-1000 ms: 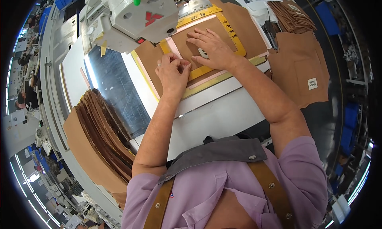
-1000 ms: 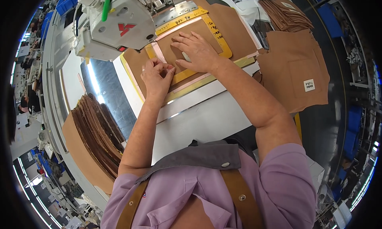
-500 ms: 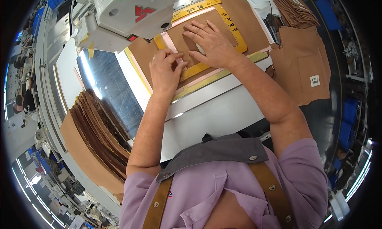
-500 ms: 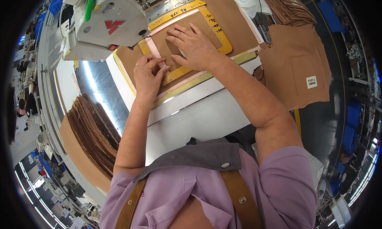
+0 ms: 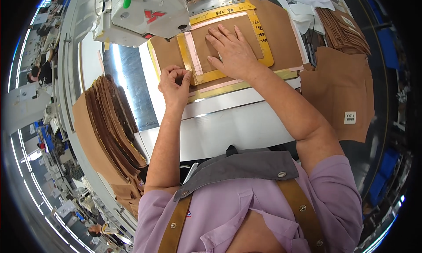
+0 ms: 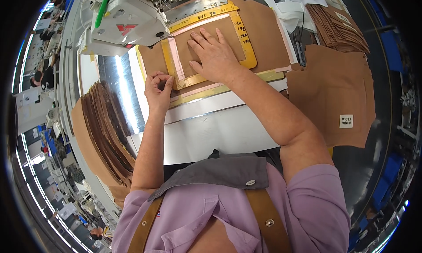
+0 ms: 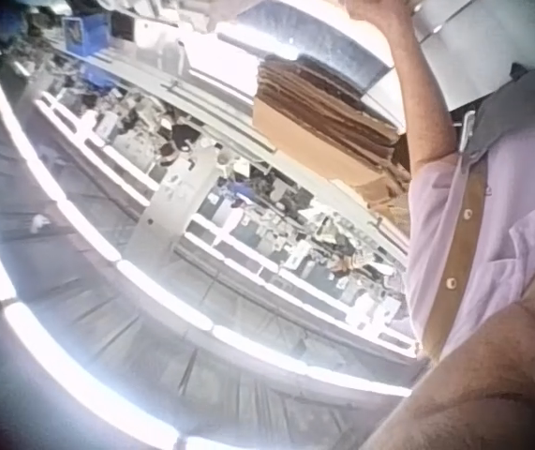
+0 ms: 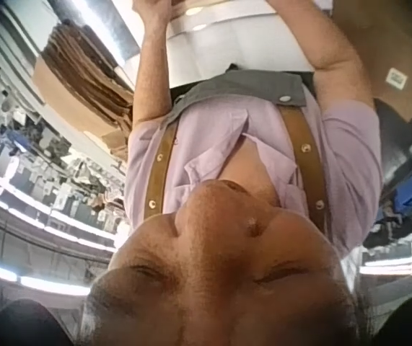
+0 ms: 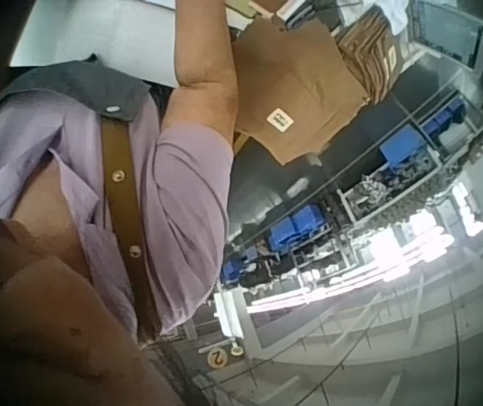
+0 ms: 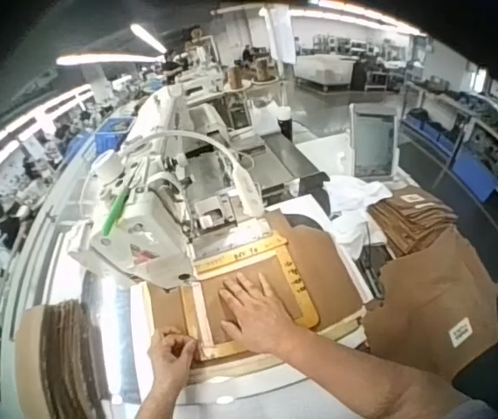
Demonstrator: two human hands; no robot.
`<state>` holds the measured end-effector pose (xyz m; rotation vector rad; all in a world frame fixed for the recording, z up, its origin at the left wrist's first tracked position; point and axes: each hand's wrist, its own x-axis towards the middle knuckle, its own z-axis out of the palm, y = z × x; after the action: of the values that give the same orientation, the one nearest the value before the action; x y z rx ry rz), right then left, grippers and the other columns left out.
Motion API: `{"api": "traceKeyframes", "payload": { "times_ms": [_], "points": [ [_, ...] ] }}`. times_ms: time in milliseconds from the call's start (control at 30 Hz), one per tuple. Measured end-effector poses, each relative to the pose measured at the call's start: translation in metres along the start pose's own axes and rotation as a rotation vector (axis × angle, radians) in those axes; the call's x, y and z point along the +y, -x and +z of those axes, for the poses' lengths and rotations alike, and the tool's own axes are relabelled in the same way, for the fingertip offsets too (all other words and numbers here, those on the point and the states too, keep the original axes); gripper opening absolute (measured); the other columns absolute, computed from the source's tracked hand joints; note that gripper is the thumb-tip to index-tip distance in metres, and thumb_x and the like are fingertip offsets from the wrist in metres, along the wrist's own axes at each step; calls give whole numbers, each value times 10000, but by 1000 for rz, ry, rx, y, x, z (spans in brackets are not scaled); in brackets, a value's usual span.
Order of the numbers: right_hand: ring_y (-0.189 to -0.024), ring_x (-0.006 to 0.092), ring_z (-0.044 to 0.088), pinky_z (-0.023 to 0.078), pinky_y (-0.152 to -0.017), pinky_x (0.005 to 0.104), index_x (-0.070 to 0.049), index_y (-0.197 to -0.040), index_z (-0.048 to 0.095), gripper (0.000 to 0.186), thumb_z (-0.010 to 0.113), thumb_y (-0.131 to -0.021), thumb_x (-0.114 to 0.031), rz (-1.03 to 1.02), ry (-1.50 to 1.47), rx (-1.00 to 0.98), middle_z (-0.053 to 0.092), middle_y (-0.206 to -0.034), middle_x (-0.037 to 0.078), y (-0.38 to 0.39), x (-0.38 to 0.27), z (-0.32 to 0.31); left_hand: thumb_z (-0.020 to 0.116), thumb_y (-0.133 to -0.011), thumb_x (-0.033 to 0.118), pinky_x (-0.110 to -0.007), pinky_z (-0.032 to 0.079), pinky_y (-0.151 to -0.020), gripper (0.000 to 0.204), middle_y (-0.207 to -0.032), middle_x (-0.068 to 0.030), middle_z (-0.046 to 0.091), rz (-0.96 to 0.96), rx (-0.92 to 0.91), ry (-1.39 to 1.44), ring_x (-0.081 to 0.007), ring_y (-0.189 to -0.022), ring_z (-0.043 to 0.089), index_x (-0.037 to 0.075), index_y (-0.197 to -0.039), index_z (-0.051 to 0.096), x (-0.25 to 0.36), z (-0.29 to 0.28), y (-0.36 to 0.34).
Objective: Positioning leather labels on larger leather or fabric pieces and using an automated industrial sewing machine to stitch them.
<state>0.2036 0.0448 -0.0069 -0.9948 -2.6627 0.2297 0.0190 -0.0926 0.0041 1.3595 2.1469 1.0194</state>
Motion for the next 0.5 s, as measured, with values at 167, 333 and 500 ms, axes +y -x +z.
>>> {"api": "traceKeyframes", "payload": {
  "times_ms": [167, 333, 500],
  "points": [
    [-1519, 273, 263, 128, -1241, 555, -93, -1492, 457, 627, 513, -984, -457, -2, -68, -8, 364, -1607, 89, 0, -3, -1, 671, -809, 11, -399, 508, -883, 160, -1123, -103, 595, -35, 363, -215, -281, -1078, 590, 26, -968, 667, -9, -5, 14],
    [-1519, 303, 256, 127, -1236, 575, -73, -1492, 446, 632, 535, -981, -433, -1, -116, -26, 355, -1604, 132, 6, 5, -2, 596, -813, -57, -432, 399, -1065, 467, -1292, -177, 580, 132, 360, -192, -364, -1218, 544, -3, -1274, 548, 23, -2, 34],
    [-1465, 292, 342, 185, -1220, 561, -73, -1395, 535, 527, 642, -938, -312, -2, -265, 139, 435, -1535, 129, 7, 8, -2, 611, -957, 337, -518, 263, -1166, 626, -1567, -120, 434, 355, -206, -653, -300, -1437, 416, 63, -1494, 443, 53, 15, 38]
  ]
}}
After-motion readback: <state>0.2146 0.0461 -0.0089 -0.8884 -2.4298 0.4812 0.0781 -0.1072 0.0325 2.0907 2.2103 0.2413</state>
